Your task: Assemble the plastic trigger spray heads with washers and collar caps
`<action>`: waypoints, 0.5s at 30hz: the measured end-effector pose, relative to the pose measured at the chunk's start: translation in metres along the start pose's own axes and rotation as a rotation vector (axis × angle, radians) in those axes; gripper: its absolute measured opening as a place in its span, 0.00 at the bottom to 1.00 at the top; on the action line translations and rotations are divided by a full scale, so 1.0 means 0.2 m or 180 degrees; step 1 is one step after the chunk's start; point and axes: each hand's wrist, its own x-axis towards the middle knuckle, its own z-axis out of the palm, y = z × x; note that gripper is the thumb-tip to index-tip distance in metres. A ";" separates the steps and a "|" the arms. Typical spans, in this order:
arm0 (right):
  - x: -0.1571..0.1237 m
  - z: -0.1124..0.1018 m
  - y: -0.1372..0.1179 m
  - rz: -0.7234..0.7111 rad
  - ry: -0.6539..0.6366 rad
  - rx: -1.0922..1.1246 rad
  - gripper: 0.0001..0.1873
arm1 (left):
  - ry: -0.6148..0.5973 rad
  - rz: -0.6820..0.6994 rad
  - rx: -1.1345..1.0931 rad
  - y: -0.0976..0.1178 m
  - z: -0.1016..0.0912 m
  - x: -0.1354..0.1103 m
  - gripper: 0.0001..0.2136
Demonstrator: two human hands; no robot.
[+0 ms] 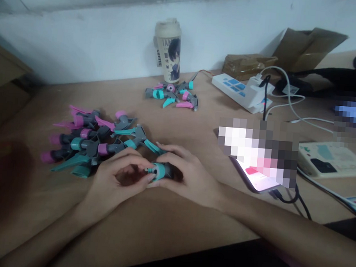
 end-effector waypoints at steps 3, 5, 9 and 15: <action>0.00 0.00 0.01 -0.0003 0.0005 -0.0067 0.16 | 0.0007 0.0009 0.0143 0.01 0.00 0.00 0.05; 0.00 0.00 0.01 -0.0033 0.0035 -0.0157 0.16 | 0.0013 -0.0012 0.0253 0.01 0.01 0.00 0.04; 0.00 0.00 -0.01 -0.0096 0.0145 -0.0470 0.14 | 0.0005 -0.0072 0.0391 0.01 0.02 0.00 0.02; 0.00 0.00 -0.02 -0.0214 0.0387 -0.1011 0.13 | -0.0029 -0.0190 0.0536 0.01 0.03 -0.01 0.03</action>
